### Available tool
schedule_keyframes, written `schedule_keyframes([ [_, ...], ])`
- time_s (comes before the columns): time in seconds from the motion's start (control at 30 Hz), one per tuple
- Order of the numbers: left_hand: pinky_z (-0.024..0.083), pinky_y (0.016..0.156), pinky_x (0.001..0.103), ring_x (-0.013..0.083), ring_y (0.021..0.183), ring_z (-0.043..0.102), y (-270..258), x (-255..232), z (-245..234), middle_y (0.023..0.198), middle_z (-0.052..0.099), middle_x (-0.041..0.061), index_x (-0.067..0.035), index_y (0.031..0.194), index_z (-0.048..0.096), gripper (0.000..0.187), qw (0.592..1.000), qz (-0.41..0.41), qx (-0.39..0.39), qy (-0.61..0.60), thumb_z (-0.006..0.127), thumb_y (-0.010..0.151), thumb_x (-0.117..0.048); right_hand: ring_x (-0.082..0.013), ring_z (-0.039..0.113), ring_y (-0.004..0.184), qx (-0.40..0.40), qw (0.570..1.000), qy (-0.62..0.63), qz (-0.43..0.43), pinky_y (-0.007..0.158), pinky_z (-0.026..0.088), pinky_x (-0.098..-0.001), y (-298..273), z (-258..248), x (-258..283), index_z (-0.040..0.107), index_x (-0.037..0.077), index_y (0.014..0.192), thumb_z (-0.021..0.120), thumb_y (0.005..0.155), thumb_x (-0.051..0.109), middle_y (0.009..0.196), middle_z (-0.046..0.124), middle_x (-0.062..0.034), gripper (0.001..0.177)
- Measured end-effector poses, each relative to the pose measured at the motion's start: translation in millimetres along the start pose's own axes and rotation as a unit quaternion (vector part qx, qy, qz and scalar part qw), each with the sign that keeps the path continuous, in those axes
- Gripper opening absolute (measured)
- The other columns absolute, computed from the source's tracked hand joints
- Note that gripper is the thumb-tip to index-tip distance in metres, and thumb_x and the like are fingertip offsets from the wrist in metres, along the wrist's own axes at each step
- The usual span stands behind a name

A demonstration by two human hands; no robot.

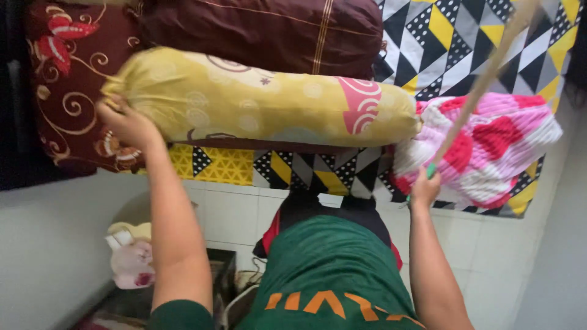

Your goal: Tidying and cleaning pillows and bolsters on a bed by putting on cases and dusting them with a broom.

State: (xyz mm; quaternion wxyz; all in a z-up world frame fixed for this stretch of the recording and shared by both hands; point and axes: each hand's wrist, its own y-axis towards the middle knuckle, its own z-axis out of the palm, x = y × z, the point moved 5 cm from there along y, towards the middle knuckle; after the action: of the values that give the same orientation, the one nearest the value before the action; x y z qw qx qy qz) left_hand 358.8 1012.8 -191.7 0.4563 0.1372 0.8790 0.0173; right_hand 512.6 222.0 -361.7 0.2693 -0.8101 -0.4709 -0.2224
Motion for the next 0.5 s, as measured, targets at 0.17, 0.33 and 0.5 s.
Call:
schedule_keyframes([
  [0.17,0.021,0.116,0.064,0.0407,0.149,0.014,-50,27,80,0.165,-0.013,0.024,-0.018,0.16,-0.009,0.095,0.946,-0.128,0.294,0.054,0.066,0.102,-0.022,-0.0479,0.064,0.086,0.112,0.993,0.029,0.008,0.075,0.05,-0.0545,-82,63,47,0.06,-0.001,0.123,0.061,0.105,0.041,0.097,0.066,-0.0265,0.045],
  [0.33,0.018,0.122,0.061,0.0449,0.154,-0.001,-74,58,123,0.167,-0.008,0.023,-0.031,0.164,0.012,0.084,0.894,0.031,0.337,0.293,0.071,0.104,-0.033,-0.0474,0.068,0.095,0.029,0.995,-0.024,-0.094,0.078,0.05,-0.0519,-132,54,144,0.059,0.003,0.131,0.055,0.114,0.039,0.099,0.071,-0.027,0.041],
  [0.5,0.004,0.128,0.062,0.0373,0.159,0.006,-126,-17,141,0.173,0.012,0.015,-0.019,0.166,0.027,0.078,0.793,0.374,0.427,0.222,0.065,0.103,-0.045,-0.0425,0.066,0.073,0.172,0.911,-0.029,-0.373,0.059,0.053,-0.0504,-216,74,229,0.039,0.016,0.159,0.059,0.103,0.02,0.095,0.061,-0.0195,0.059],
])
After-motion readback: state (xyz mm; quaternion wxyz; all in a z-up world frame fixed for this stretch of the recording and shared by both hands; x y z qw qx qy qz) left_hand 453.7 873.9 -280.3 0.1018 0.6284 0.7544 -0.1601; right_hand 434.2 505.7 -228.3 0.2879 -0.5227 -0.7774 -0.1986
